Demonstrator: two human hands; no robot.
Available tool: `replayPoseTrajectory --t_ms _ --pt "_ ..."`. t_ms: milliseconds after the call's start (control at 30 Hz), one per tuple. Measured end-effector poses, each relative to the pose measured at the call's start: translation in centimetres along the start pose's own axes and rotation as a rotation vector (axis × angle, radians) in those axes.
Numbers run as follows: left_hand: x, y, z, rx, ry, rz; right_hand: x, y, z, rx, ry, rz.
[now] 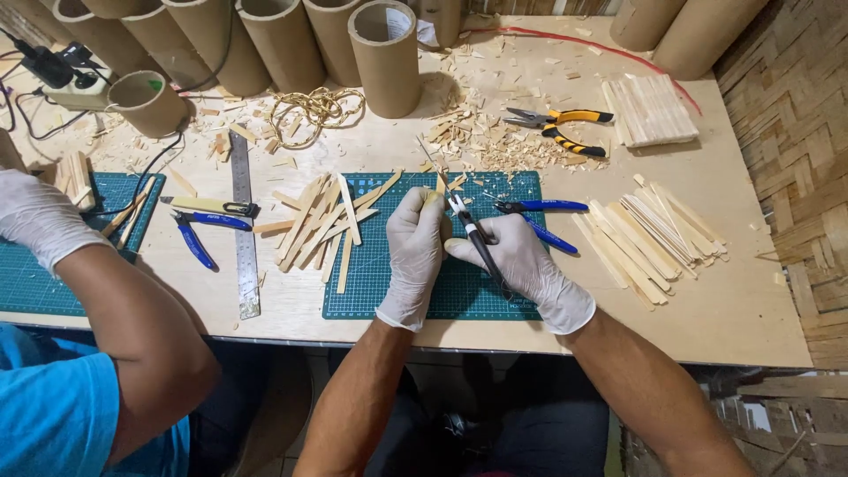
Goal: A person uses scissors to cut small wooden sticks into shorter pieces on a cutting mat in a workshop.
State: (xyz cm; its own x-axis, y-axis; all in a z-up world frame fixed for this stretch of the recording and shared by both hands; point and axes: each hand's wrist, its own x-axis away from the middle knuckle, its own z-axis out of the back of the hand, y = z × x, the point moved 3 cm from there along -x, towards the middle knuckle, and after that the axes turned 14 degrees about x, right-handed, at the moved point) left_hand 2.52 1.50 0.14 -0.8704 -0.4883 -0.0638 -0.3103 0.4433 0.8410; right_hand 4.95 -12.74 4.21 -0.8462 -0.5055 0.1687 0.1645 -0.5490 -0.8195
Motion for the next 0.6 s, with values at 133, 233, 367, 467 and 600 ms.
replayPoseTrajectory --t_ms 133,233,367,467,600 --pt "0.35 0.65 -0.27 -0.006 0.011 0.010 0.25 -0.04 0.00 0.014 0.011 -0.002" --pt "0.24 0.92 -0.18 0.010 0.033 0.008 0.09 -0.29 -0.03 0.059 0.012 -0.044" --pt "0.12 0.74 -0.26 -0.009 0.062 0.031 0.31 -0.43 0.14 0.067 0.022 -0.073" --pt "0.13 0.92 -0.07 -0.011 0.083 0.057 0.39 -0.50 0.04 0.084 0.022 -0.086" --pt "0.21 1.03 -0.06 0.000 0.104 0.094 0.50 -0.49 0.10 0.108 0.020 -0.146"
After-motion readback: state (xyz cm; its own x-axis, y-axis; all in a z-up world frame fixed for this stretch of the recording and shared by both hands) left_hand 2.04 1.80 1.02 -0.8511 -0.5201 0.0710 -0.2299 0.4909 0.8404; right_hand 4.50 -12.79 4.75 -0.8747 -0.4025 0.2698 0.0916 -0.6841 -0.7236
